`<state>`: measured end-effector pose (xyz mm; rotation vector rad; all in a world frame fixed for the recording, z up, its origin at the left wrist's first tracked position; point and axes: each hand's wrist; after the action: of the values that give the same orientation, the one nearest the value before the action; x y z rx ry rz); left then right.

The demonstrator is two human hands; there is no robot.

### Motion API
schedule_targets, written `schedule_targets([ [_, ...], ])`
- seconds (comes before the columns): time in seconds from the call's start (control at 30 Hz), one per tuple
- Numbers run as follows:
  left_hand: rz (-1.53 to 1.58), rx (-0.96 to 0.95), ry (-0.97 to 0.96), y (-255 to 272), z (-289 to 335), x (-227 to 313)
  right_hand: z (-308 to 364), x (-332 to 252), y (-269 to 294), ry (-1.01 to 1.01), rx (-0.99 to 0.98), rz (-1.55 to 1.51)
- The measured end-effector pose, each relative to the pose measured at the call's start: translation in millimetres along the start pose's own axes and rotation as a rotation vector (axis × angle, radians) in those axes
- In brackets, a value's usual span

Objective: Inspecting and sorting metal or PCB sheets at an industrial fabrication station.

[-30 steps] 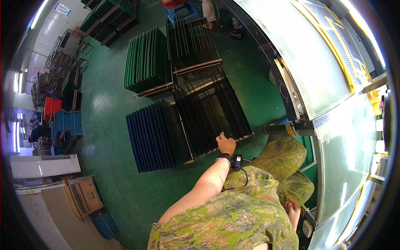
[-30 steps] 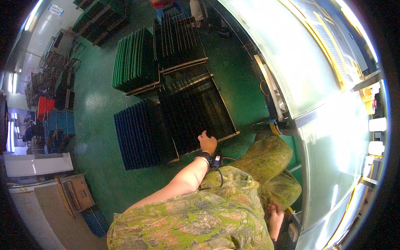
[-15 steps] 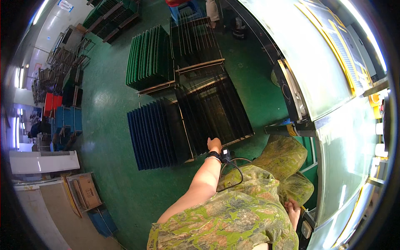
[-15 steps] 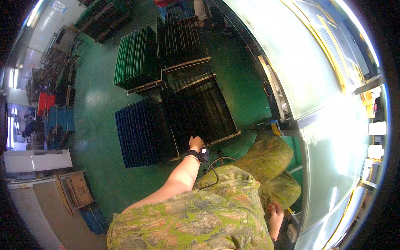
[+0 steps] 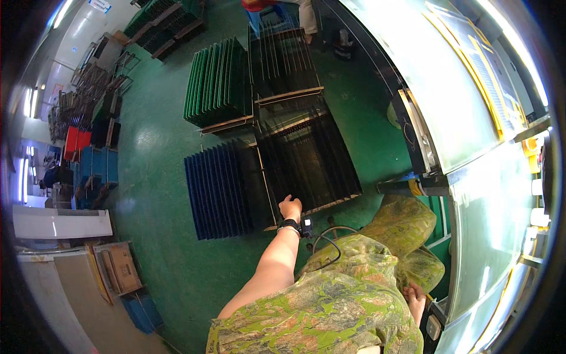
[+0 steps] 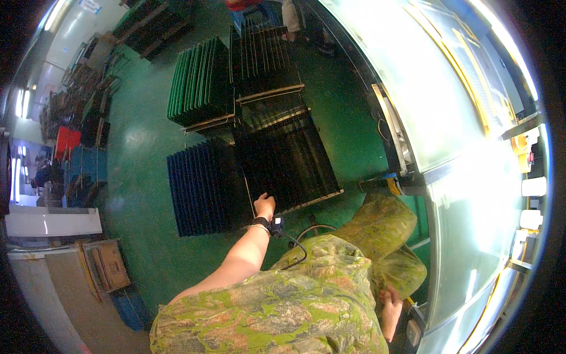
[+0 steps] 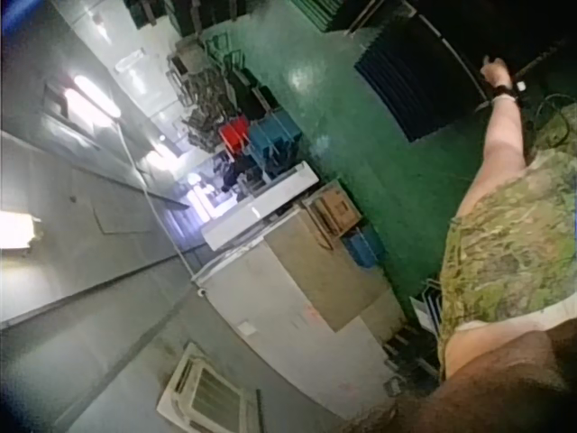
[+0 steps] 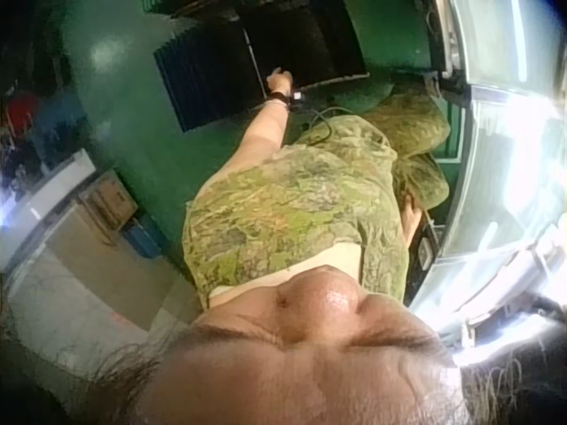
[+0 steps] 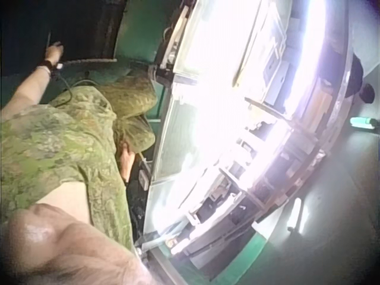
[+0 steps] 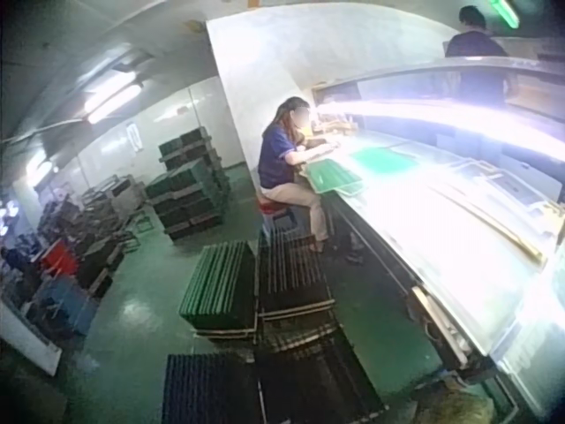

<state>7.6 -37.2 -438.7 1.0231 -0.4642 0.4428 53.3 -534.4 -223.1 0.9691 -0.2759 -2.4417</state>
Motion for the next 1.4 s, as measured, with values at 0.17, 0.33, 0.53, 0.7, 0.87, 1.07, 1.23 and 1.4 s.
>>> schedule_targets([
  [0.17,0.044,-0.081,0.045,2,10,13,2,-1,-2,0.016,-0.009,0.018],
  [0.33,-0.099,-0.131,0.039,3,26,33,7,-1,-5,0.011,-0.001,-0.020],
  [0.53,0.266,-0.462,-0.010,24,42,38,-1,45,11,-0.018,0.177,-0.371],
  [0.7,0.386,-0.762,0.071,40,41,4,-5,94,31,0.172,0.589,0.306],
  [0.87,0.388,-0.650,0.190,59,32,-56,-2,102,38,0.198,0.342,0.281],
  [1.07,-0.741,-0.723,-0.394,83,4,-183,6,65,21,0.183,0.365,0.332],
  [1.23,0.150,-0.474,0.327,92,31,-156,0,78,29,0.203,0.348,0.302],
  [1.4,0.438,-0.424,0.383,83,39,-112,22,32,14,0.031,0.292,0.226],
])
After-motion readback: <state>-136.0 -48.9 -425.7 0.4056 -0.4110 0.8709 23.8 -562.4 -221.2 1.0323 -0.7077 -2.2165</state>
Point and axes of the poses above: each hand's wrist, its own z-axis away from the middle knuckle, its own y-axis out of the back of the hand, x = y × z, and after that the axes turned 9 degrees about -y, right-handed
